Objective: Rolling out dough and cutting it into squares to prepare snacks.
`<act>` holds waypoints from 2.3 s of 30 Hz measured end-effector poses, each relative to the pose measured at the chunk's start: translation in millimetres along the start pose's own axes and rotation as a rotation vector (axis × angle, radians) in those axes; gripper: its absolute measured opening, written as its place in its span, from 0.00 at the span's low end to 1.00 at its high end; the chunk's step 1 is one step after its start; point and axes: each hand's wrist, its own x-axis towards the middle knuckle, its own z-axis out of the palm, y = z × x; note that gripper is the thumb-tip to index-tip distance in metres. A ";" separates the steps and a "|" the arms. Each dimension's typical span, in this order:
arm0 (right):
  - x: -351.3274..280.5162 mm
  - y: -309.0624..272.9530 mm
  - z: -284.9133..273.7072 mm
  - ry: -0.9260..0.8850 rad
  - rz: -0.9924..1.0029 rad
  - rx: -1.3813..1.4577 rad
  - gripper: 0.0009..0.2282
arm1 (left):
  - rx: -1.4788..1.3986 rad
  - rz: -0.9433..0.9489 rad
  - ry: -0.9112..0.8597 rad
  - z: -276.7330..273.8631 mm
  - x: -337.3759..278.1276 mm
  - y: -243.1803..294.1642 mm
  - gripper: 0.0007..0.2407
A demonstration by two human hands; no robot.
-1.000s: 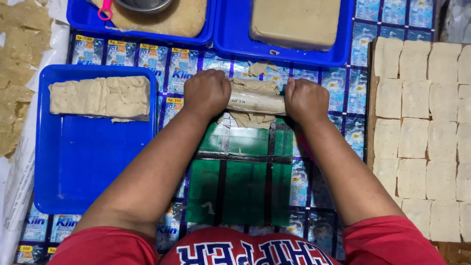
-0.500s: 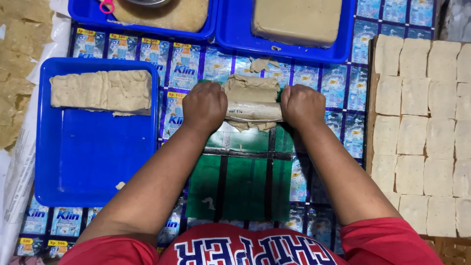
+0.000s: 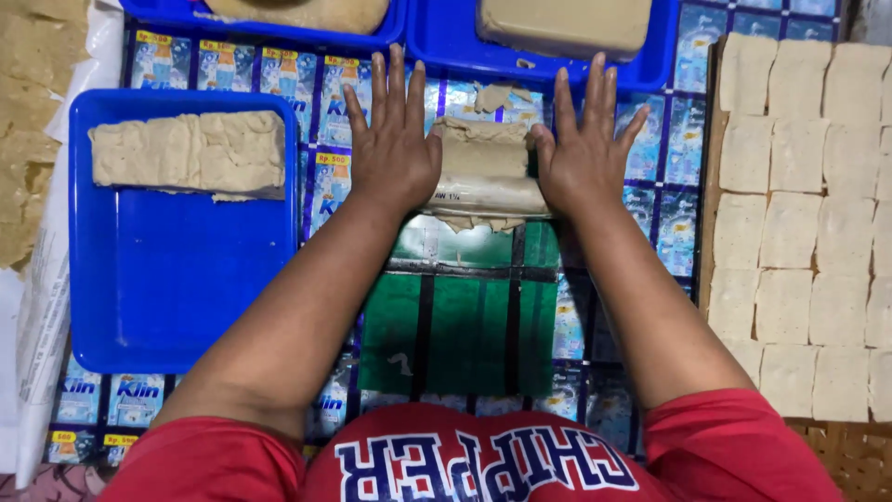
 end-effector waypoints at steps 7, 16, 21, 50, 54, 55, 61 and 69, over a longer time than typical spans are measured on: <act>-31.1 0.8 9.5 -0.059 -0.024 -0.017 0.30 | -0.027 0.019 -0.013 9.5 -31.2 -0.2 0.30; -81.2 7.2 33.2 0.095 -0.154 -0.030 0.27 | -0.027 0.101 0.098 16.6 -82.5 -1.2 0.25; -106.7 7.2 40.9 0.182 -0.202 -0.036 0.29 | -0.063 0.112 0.084 14.3 -110.1 0.6 0.23; -2.9 -13.9 -1.1 0.150 -0.056 0.009 0.27 | -0.010 -0.037 0.106 9.7 -2.1 -7.4 0.25; 4.0 -15.4 -4.7 0.098 -0.021 -0.003 0.29 | 0.017 -0.066 0.105 7.7 3.7 -7.6 0.26; -1.3 -15.8 -3.7 0.102 -0.020 -0.004 0.29 | 0.017 -0.063 0.108 7.9 -3.8 -7.0 0.26; -48.9 -7.6 22.5 -0.018 -0.021 -0.043 0.30 | -0.026 0.009 0.170 11.7 -62.0 -1.3 0.24; -124.7 -4.7 43.1 0.265 -0.203 -0.075 0.26 | -0.028 0.085 0.126 18.5 -138.6 -1.7 0.20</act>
